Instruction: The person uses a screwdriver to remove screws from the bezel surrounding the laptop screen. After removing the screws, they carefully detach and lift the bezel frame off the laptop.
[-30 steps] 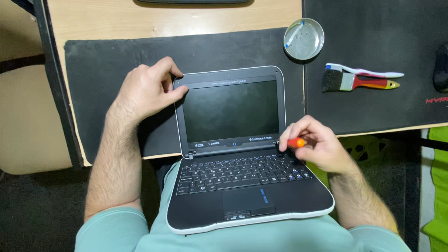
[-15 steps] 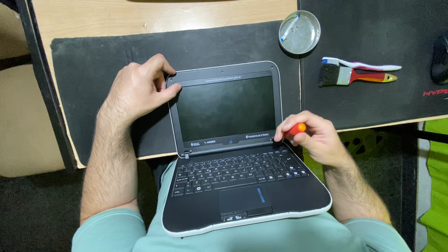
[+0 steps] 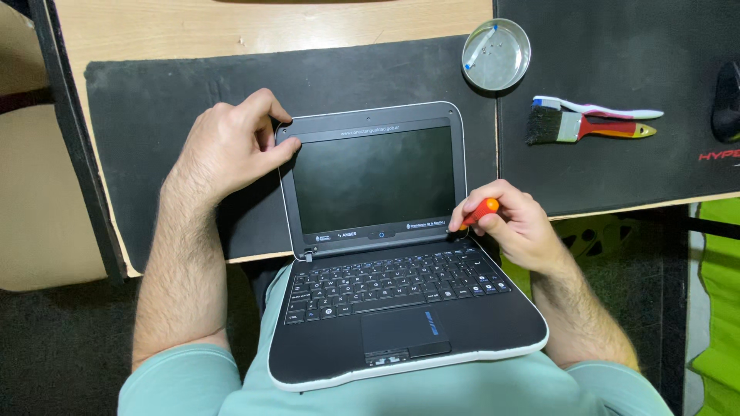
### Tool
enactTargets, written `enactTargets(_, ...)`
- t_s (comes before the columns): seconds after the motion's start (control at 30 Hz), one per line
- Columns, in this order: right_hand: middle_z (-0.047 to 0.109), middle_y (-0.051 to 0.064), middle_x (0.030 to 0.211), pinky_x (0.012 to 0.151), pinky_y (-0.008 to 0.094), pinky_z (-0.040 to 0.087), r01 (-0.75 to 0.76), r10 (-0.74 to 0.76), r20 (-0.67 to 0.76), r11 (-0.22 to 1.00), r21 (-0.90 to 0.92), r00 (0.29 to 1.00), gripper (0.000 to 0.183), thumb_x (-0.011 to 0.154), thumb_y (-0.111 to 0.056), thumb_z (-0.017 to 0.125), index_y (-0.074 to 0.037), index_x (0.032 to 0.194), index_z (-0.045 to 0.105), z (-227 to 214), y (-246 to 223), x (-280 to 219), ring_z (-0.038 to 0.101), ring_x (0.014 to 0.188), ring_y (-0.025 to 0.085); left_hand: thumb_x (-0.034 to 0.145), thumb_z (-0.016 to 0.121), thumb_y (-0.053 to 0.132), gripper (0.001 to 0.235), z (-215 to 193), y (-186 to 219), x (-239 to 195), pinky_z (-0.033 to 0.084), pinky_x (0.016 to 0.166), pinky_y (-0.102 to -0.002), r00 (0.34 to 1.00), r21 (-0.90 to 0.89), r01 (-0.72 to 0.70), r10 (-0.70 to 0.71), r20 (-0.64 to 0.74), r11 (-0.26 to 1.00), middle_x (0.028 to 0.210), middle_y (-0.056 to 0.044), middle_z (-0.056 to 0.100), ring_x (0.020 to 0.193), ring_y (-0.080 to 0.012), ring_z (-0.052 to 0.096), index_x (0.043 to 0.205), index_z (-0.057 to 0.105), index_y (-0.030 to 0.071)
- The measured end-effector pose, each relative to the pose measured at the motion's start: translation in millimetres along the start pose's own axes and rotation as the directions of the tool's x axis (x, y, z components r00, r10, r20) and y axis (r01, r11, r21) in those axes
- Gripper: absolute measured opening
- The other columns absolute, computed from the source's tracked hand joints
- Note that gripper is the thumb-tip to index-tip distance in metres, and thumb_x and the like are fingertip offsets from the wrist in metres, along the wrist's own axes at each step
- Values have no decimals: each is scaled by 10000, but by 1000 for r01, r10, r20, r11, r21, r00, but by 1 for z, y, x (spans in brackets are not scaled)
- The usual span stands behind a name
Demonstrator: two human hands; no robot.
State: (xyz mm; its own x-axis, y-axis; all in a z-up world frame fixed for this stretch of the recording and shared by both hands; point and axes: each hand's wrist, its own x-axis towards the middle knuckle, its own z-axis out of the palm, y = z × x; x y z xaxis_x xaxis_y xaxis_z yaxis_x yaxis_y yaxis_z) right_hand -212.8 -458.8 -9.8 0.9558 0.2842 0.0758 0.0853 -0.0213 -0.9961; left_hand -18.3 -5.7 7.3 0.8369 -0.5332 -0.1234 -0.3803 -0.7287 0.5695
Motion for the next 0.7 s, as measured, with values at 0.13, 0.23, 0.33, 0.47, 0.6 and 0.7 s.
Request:
enactTargets(0.13, 912, 231, 972, 676, 314, 604, 11, -11, -19, 1000, 12, 1000, 407, 1204, -406, 695, 0, 1223, 724, 0, 0, -2, 688, 711, 175, 1079, 952, 346, 353, 0, -2, 0, 655, 815, -556, 1000, 0, -2, 2, 5, 1000, 760, -29, 834, 723, -355, 850, 1318, 756, 175)
enactTargets(0.23, 908, 236, 971, 678, 320, 605, 9, -9, -27, 1000, 15, 1000, 418, 1198, -416, 700, 1, 1222, 726, -1, 2, -3, 695, 705, 184, 1092, 953, 350, 348, 0, -1, 1, 657, 813, -557, 1000, -4, -1, 1, 4, 1000, 761, -35, 833, 721, -359, 849, 1313, 755, 169)
enactTargets(0.33, 903, 201, 985, 696, 317, 614, 15, -15, -6, 1000, 5, 1000, 400, 1218, -421, 687, -25, 1255, 723, -1, 7, -3, 686, 734, 170, 1102, 950, 351, 344, 0, -2, 1, 655, 804, -552, 1000, 0, -10, 10, 3, 1000, 760, -41, 832, 717, -357, 849, 1317, 754, 168)
enactTargets(0.47, 898, 212, 987, 689, 331, 629, 20, -21, -14, 999, -27, 1000, 404, 1206, -414, 697, -15, 1246, 741, 0, 4, -3, 707, 725, 186, 1102, 952, 341, 342, 2, -2, 0, 654, 801, -546, 1000, -2, -8, 8, 0, 1000, 756, -33, 832, 712, -348, 847, 1317, 754, 165)
enactTargets(0.6, 880, 212, 997, 665, 354, 637, 14, -14, 1, 999, -49, 1000, 414, 1205, -420, 688, -19, 1272, 763, 1, -2, -3, 721, 712, 195, 1098, 950, 327, 339, 1, -2, 0, 657, 801, -551, 1000, 1, -13, 13, 1, 1000, 758, -35, 833, 712, -353, 847, 1322, 753, 165)
enactTargets(0.7, 875, 197, 1024, 645, 362, 647, 1, 0, 16, 998, -59, 1000, 438, 1211, -439, 664, -29, 1320, 777, 0, -2, -5, 739, 701, 187, 1099, 945, 345, 342, 1, -3, 1, 658, 820, -559, 1000, 10, -14, 14, 2, 1000, 761, -24, 834, 728, -358, 852, 1328, 751, 183)
